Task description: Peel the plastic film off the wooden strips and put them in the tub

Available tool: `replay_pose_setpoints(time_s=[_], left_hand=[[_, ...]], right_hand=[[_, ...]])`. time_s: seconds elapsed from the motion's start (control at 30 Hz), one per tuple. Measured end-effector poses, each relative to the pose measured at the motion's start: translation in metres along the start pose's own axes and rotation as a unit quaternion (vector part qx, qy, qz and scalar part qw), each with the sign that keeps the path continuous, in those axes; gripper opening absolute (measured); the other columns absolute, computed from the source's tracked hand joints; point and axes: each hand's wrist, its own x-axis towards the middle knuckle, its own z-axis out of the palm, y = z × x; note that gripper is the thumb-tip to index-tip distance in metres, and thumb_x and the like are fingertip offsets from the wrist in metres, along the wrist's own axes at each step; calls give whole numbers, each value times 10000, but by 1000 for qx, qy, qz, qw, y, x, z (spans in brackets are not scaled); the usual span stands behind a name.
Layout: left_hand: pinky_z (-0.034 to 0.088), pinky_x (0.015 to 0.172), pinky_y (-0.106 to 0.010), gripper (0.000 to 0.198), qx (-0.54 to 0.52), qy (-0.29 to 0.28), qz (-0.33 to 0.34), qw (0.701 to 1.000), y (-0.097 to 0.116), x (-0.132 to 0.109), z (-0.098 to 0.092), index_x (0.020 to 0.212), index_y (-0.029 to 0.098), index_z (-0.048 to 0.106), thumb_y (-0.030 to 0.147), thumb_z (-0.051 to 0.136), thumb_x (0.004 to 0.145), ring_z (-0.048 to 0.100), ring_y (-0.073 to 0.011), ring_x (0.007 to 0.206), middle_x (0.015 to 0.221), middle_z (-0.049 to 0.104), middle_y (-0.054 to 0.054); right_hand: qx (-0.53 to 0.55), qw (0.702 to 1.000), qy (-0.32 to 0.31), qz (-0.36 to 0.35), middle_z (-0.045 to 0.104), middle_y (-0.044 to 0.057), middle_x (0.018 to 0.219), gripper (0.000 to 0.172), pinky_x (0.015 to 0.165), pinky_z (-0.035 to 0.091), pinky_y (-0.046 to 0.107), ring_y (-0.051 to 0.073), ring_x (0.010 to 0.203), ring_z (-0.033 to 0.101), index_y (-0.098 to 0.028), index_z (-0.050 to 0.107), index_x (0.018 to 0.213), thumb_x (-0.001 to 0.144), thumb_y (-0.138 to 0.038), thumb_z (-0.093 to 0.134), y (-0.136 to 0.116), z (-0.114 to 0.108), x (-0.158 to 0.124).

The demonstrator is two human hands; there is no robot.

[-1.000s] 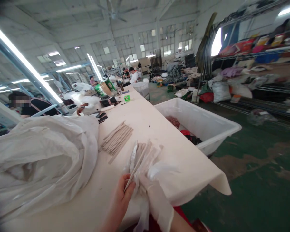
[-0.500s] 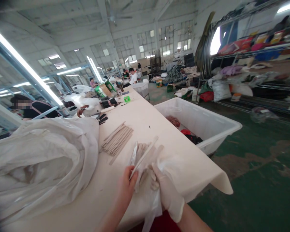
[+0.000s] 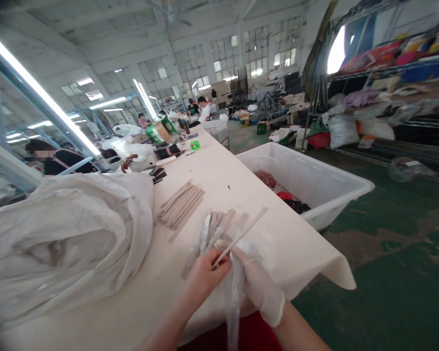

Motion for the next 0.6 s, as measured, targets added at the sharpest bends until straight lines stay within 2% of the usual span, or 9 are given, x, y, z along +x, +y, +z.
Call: replay_pose_setpoints(time_s=[0.17, 0.27, 0.37, 0.5, 0.6], left_hand=[[309, 561, -231, 122, -13, 13, -7, 1000, -5, 3, 5, 762, 177, 572, 293, 550, 789, 431, -109, 605, 652, 501, 41], [320, 580, -238, 123, -3, 25, 0, 1000, -11, 5, 12, 779, 174, 563, 284, 607, 743, 448, -113, 624, 694, 537, 32], [292, 552, -232, 61, -10, 31, -4, 999, -12, 6, 16, 711, 179, 523, 214, 562, 742, 395, -97, 571, 603, 459, 60], [264, 512, -217, 83, -56, 19, -13, 998, -10, 6, 11, 685, 186, 495, 206, 519, 763, 335, -83, 531, 558, 381, 79], [265, 479, -211, 98, -59, 19, -37, 997, -10, 6, 4, 687, 192, 493, 236, 512, 773, 339, -79, 495, 543, 383, 83]], right_hand=[[-12, 996, 82, -11, 728, 60, 734, 269, 741, 552, 343, 268, 815, 691, -151, 725, 786, 631, -358, 795, 7, -14, 4], [-28, 996, 75, -41, 719, 61, 702, 276, 716, 548, 351, 277, 803, 687, -162, 713, 721, 605, -393, 808, 12, -18, 5], [-49, 994, 81, -50, 701, 46, 642, 311, 695, 537, 340, 268, 763, 683, -167, 708, 686, 559, -424, 828, 14, -18, 5], [-26, 996, 80, -24, 717, 50, 711, 351, 656, 527, 329, 240, 690, 671, -163, 723, 753, 537, -411, 846, 9, -16, 0], [-44, 997, 59, -24, 701, 46, 662, 343, 593, 514, 320, 207, 584, 639, -164, 717, 722, 561, -445, 831, 1, -14, -6]])
